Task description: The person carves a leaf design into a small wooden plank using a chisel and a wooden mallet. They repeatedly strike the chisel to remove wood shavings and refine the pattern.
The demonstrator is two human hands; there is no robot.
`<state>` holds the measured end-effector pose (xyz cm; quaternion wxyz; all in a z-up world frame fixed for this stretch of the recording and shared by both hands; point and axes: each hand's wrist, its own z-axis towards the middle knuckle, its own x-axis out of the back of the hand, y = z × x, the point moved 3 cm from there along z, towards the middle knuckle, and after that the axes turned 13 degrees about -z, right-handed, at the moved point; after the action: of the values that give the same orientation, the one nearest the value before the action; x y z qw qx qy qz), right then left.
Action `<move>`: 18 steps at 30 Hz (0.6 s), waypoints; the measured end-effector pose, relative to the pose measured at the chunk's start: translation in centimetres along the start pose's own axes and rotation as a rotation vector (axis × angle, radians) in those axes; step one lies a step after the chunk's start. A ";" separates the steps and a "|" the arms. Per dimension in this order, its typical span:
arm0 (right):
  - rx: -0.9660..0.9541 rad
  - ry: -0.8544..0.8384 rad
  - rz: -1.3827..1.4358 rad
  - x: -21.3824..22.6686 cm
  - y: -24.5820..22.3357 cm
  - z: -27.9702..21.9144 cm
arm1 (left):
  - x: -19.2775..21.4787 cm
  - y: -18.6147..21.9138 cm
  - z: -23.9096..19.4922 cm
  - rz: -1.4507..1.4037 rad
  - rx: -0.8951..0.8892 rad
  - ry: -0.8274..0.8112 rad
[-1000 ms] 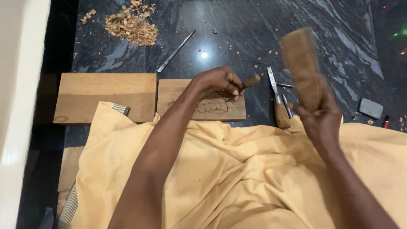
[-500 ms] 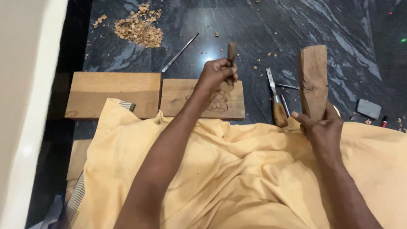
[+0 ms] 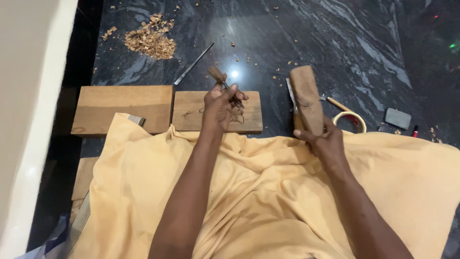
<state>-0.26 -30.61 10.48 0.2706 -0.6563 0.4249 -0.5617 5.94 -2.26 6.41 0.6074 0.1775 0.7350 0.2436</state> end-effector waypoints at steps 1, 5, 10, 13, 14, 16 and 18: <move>-0.007 -0.018 -0.009 -0.3 -0.2 0.0 | 0.3 0.3 -0.3 -0.050 0.044 0.014; 0.035 -0.071 -0.036 -0.9 -0.6 -0.5 | 0.8 2.0 -0.9 -0.088 -0.074 -0.083; -0.002 -0.061 0.000 -0.9 -0.5 -0.2 | -0.7 4.2 -1.1 -0.150 -0.192 0.017; -0.025 -0.052 0.002 -0.8 -0.7 -0.1 | -1.6 3.2 -0.7 -0.026 -0.228 0.091; -0.025 -0.051 0.001 -0.7 -0.7 -0.1 | -2.0 2.5 -0.4 0.094 -0.294 0.062; -0.032 -0.038 -0.008 -0.4 -0.9 -0.1 | -3.0 0.4 -0.1 0.336 -0.423 0.007; -0.042 -0.027 -0.012 -0.4 -0.9 -0.1 | -4.2 -1.9 -0.4 0.631 -0.523 0.125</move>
<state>-0.16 -29.80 11.08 0.2591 -0.6720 0.4287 -0.5454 6.48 -6.22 8.70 0.4818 0.2187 0.5932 0.6067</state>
